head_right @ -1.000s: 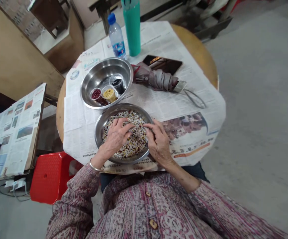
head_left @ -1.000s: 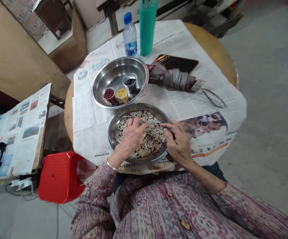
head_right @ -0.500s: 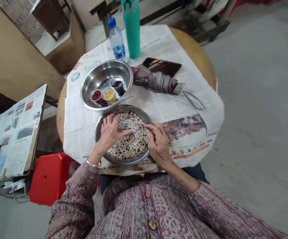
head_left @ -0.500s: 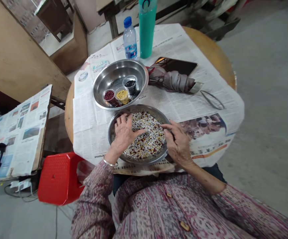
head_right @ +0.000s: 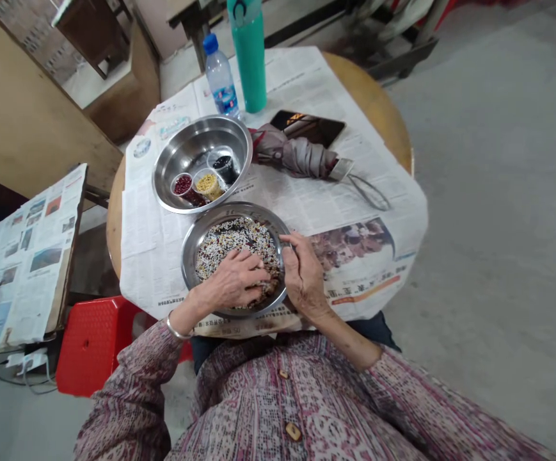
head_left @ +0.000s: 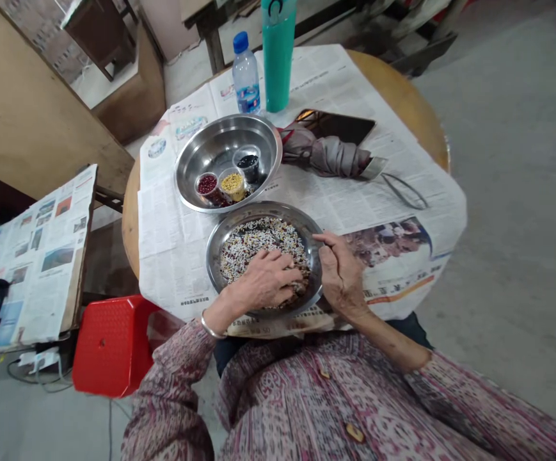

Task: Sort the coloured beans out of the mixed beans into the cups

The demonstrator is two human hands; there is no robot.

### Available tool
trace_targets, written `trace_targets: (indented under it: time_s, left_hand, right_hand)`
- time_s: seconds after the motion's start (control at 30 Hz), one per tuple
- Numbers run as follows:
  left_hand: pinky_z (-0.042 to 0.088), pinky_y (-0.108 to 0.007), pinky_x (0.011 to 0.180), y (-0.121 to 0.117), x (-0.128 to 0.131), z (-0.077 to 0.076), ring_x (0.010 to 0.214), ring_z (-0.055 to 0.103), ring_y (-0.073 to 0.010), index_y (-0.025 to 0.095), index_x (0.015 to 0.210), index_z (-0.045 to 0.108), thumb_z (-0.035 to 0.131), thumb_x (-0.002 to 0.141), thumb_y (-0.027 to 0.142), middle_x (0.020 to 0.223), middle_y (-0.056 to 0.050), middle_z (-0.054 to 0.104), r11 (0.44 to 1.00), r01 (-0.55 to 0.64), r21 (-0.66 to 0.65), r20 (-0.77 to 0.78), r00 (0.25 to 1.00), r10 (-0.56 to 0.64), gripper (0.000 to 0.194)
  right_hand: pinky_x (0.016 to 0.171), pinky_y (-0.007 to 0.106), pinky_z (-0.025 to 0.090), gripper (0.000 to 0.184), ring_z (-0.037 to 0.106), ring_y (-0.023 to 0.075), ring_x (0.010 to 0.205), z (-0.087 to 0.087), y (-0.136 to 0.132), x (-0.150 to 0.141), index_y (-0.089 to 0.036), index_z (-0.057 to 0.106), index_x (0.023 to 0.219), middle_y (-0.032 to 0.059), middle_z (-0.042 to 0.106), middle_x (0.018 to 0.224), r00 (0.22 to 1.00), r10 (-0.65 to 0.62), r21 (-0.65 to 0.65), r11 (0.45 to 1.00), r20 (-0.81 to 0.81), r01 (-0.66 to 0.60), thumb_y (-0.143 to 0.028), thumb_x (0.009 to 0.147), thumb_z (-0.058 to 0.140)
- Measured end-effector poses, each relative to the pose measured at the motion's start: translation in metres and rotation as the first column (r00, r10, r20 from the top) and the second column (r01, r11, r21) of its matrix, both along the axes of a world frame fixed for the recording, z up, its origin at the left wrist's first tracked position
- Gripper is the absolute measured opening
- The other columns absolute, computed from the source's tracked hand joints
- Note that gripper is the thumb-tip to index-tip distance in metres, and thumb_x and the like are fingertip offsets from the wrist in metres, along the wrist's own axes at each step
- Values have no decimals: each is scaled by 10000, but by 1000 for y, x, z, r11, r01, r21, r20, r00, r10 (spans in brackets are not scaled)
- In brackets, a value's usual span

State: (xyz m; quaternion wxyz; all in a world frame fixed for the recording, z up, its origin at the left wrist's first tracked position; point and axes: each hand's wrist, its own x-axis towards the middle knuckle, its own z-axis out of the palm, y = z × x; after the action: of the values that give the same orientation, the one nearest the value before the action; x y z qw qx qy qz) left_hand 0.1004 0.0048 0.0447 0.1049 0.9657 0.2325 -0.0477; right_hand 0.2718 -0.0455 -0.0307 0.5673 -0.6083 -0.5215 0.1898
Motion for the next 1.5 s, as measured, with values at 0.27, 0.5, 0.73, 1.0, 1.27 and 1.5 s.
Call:
trace_targets:
  time_s: [0.27, 0.5, 0.73, 1.0, 1.27, 1.5]
  left_hand:
    - [530, -415, 932, -16, -64, 0, 1066, 577, -244, 183, 1096, 655, 561, 962, 121, 1206, -106, 616, 911, -390, 137, 258, 902, 347, 175]
    - [563, -344, 870, -26, -80, -23, 927, 625, -183, 189, 1014, 653, 504, 1031, 133, 951, -52, 670, 837, -547, 28, 617, 668, 416, 160]
    - [543, -344, 878, -29, -80, -36, 951, 629, -175, 196, 1046, 631, 473, 1016, 77, 971, -46, 684, 794, -608, -15, 799, 471, 375, 199]
    - [500, -361, 885, -14, -85, -31, 914, 572, -179, 208, 1046, 613, 488, 1017, 111, 938, -28, 632, 820, -571, 43, 748, 562, 353, 161]
    - [535, -345, 850, 35, -95, -53, 941, 607, -181, 201, 1255, 593, 655, 867, 107, 1081, -60, 626, 639, -673, -371, 709, 239, 663, 404]
    - [469, -248, 706, 41, -98, -62, 758, 550, -124, 197, 1125, 688, 608, 835, 84, 841, 18, 612, 607, -517, -604, 650, 122, 750, 322]
  right_hand:
    - [1071, 509, 476, 330, 626, 278, 1232, 0, 0, 2, -234, 647, 1175, 115, 696, 1228, 1000, 3, -45, 999, 29, -2, -425, 1023, 424]
    - [1064, 536, 481, 295, 613, 295, 1236, -1, -1, 6, -231, 637, 1170, 138, 665, 1271, 992, 34, -71, 997, 123, -25, -407, 980, 495]
    - [1011, 493, 529, 172, 669, 278, 1110, 41, -3, 20, -240, 694, 1033, 98, 712, 1130, 880, 238, -8, 966, 412, -258, -213, 923, 565]
    - [857, 352, 576, 310, 711, 202, 931, 56, -19, -4, -239, 715, 1031, 42, 766, 980, 212, 845, -459, 458, 491, -761, -46, 841, 564]
    - [944, 453, 571, 554, 633, 280, 1148, 38, 22, -32, -198, 632, 1340, 133, 680, 1296, 435, 611, -359, 767, 662, -531, -17, 845, 460]
    - [987, 548, 516, 406, 559, 340, 1189, 41, 55, -48, -223, 621, 1325, 151, 633, 1310, 577, 463, -274, 880, 673, -388, -415, 970, 570]
